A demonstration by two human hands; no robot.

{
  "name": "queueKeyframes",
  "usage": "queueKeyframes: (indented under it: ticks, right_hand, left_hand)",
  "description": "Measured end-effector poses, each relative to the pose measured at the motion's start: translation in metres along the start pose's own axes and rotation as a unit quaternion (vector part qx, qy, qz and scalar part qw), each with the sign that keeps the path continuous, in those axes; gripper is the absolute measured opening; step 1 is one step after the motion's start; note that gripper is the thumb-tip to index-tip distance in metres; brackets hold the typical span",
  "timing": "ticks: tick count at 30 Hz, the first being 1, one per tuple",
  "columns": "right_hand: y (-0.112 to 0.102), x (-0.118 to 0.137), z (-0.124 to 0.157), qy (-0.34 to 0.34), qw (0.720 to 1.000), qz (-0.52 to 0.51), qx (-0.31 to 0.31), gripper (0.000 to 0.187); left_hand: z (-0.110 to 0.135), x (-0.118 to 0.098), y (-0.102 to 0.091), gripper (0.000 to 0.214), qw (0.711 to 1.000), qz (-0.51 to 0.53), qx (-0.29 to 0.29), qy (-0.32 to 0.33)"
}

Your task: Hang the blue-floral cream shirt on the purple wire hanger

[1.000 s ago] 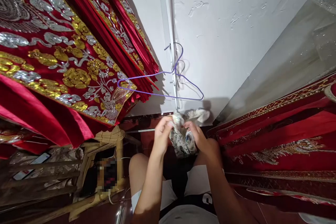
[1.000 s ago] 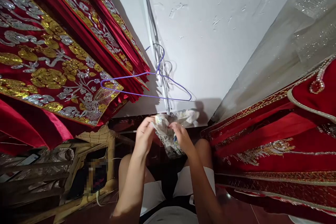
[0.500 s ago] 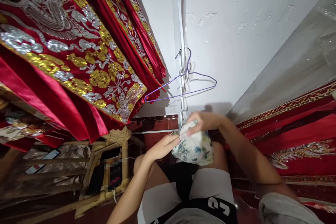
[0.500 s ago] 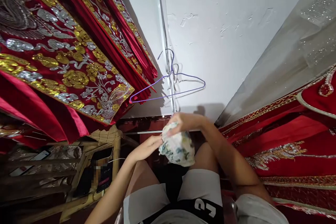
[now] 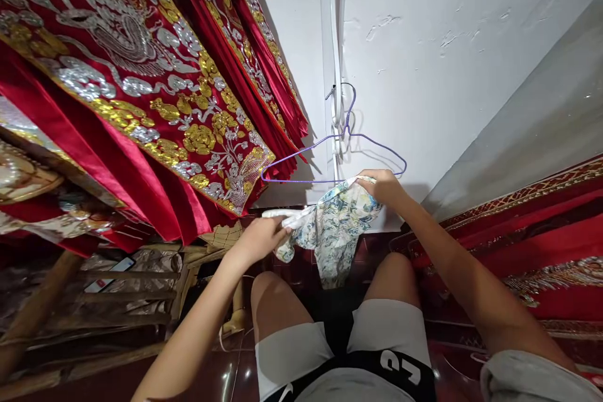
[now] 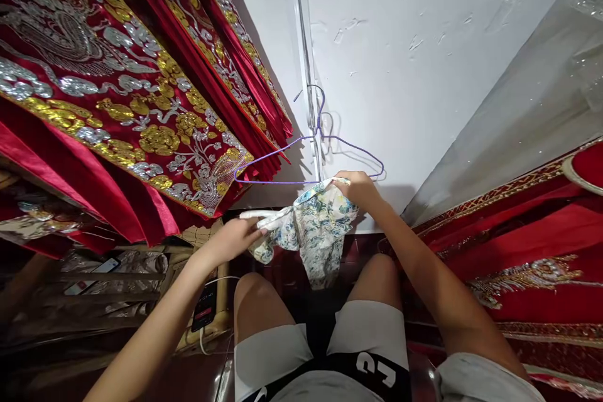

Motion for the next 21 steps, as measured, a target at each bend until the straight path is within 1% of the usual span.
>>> queueKeyframes:
  ticks: [4,7,9,11,14,15,16,17,18,19,21]
  right_hand:
    - [-0.034,0.000,0.022,-0.022,0.998,0.051,-0.019,0.032]
    - [-0.052,0.002,0.032,-0.013,0.995,0.087,-0.036,0.037]
    - [-0.057,0.004,0.034,0.002,0.993,0.113,-0.046,0.037]
    - [-0.056,0.007,0.035,0.014,0.992,0.120,-0.033,0.038]
    - [-0.045,0.017,0.041,0.005,0.996,0.081,0.044,0.031]
    - [-0.042,0.020,0.044,-0.004,0.996,0.067,0.063,0.028]
    - [-0.042,0.022,0.048,-0.010,0.996,0.054,0.069,0.027]
    - [-0.045,0.021,0.051,-0.009,0.997,0.043,0.058,0.032]
    - [-0.050,0.019,0.054,0.001,0.999,0.032,0.030,0.039]
    - [-0.058,0.013,0.055,0.019,1.000,0.018,-0.010,0.047]
    - [-0.080,-0.004,0.054,0.060,0.993,-0.022,-0.099,0.060]
  left_hand:
    - [-0.020,-0.011,-0.037,0.025,0.989,-0.016,-0.140,0.048]
    - [-0.031,-0.023,-0.064,0.021,0.975,0.000,-0.206,0.086]
    - [-0.033,-0.035,-0.078,0.018,0.964,0.014,-0.234,0.124]
    - [-0.034,-0.050,-0.087,0.018,0.956,0.026,-0.245,0.159]
    - [-0.041,-0.068,-0.092,0.018,0.952,0.046,-0.247,0.175]
    - [-0.044,-0.072,-0.092,0.015,0.951,0.063,-0.250,0.171]
    - [-0.048,-0.074,-0.092,0.014,0.948,0.087,-0.256,0.165]
    - [-0.051,-0.075,-0.092,0.018,0.944,0.116,-0.263,0.160]
    - [-0.054,-0.075,-0.091,0.024,0.939,0.148,-0.268,0.156]
    - [-0.056,-0.074,-0.091,0.029,0.933,0.182,-0.269,0.153]
    - [-0.061,-0.070,-0.090,0.035,0.926,0.240,-0.253,0.143]
Point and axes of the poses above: each hand's wrist, its own z-axis away from the middle knuckle, its own y-axis out of the palm, x = y × z, the point moved 4 cm from there along -z, towards the middle knuckle
